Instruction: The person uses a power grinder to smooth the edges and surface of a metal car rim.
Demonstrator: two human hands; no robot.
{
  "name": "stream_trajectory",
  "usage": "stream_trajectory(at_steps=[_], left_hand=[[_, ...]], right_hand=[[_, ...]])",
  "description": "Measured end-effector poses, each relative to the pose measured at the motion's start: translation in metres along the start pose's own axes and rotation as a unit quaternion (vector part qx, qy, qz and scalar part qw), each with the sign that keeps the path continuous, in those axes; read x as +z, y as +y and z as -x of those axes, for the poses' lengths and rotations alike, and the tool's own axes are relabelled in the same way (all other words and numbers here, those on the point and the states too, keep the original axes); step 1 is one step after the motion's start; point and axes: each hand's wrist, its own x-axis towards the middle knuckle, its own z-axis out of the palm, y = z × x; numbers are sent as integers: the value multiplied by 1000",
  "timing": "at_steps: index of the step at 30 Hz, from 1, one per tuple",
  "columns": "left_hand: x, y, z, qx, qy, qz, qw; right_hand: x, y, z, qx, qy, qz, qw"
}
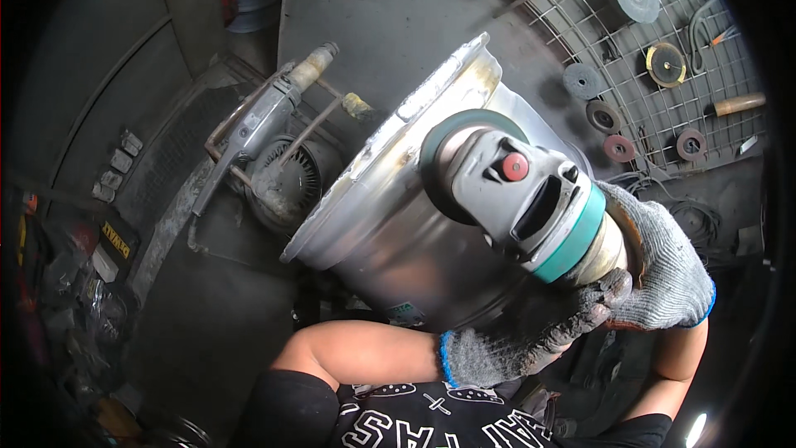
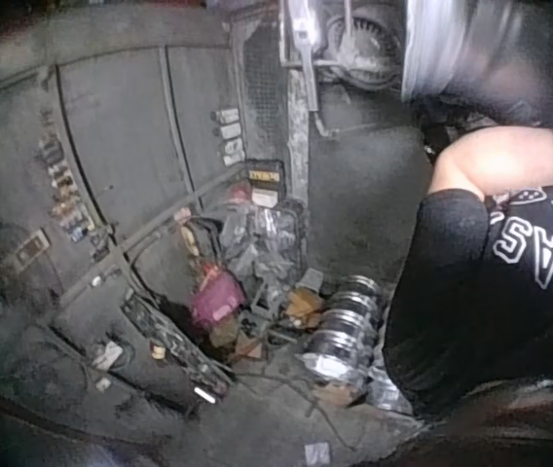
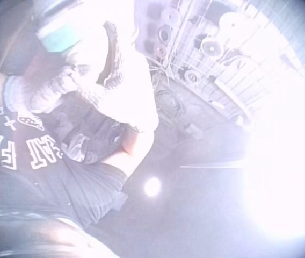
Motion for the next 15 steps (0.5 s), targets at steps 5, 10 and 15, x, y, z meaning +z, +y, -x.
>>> stream_trajectory(at_steps=[5, 10, 15], left_hand=[[-3, -13, -11, 161, 22, -147, 976], [6, -3, -1, -60, -27, 346, 936], [-10, -17, -4, 220, 13, -174, 960]], right_hand=[[0, 3, 4, 2, 79, -2, 997], [-4, -7, 2, 12, -13, -4, 1000], [6, 7, 2, 13, 58, 28, 998]])
